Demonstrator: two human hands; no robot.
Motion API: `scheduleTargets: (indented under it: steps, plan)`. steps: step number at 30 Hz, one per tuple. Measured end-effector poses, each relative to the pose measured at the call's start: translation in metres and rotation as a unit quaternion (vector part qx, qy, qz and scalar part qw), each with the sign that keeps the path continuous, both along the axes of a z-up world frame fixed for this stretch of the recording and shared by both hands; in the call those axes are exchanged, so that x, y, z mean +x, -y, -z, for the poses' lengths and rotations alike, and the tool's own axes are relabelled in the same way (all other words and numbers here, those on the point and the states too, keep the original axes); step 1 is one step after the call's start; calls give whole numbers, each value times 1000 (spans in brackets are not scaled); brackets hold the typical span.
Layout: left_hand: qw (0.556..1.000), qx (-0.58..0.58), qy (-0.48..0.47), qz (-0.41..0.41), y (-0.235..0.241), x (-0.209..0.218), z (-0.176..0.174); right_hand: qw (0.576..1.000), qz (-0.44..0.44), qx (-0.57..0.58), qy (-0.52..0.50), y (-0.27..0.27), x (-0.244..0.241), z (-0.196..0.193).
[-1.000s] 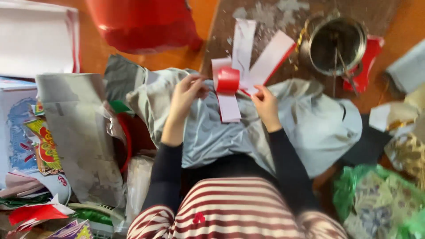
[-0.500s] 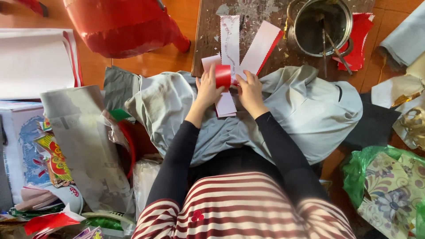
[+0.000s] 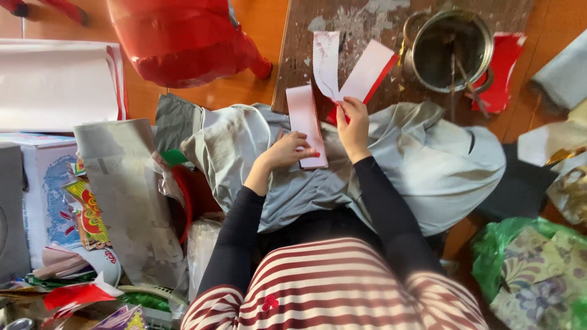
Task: Decorating a paper model with colored paper strips and glue.
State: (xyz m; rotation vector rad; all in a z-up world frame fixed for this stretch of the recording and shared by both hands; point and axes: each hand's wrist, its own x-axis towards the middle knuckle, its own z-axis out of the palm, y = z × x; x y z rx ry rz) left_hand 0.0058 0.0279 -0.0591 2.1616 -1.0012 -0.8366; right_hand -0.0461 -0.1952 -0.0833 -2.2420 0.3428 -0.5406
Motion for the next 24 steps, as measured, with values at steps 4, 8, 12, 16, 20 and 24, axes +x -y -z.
scheduleTargets:
  steps: [4, 8, 12, 16, 20, 24]
  plan:
    - [960, 92, -216, -150, 14, 14, 8, 999, -19, -21, 40, 2, 4, -25]
    - [975, -36, 6, -219, 25, 23, 39, 996, -51, -52, 56, 7, 13, -47]
    - [954, -146, 88, -248, 51, 41, 12, 994, -71, -67, 53, 25, 44, -53]
    - [931, -197, 155, -265, 79, 64, -25, 994, -93, -49, -15, 44, 80, -71]
    - [880, -186, 367, -237, 115, 91, -45, 984, -163, -61, -38, 47, 87, -61]
    - [970, 23, 183, -157, 133, 114, 40, 988, -137, 4, -73, 46, 65, -59]
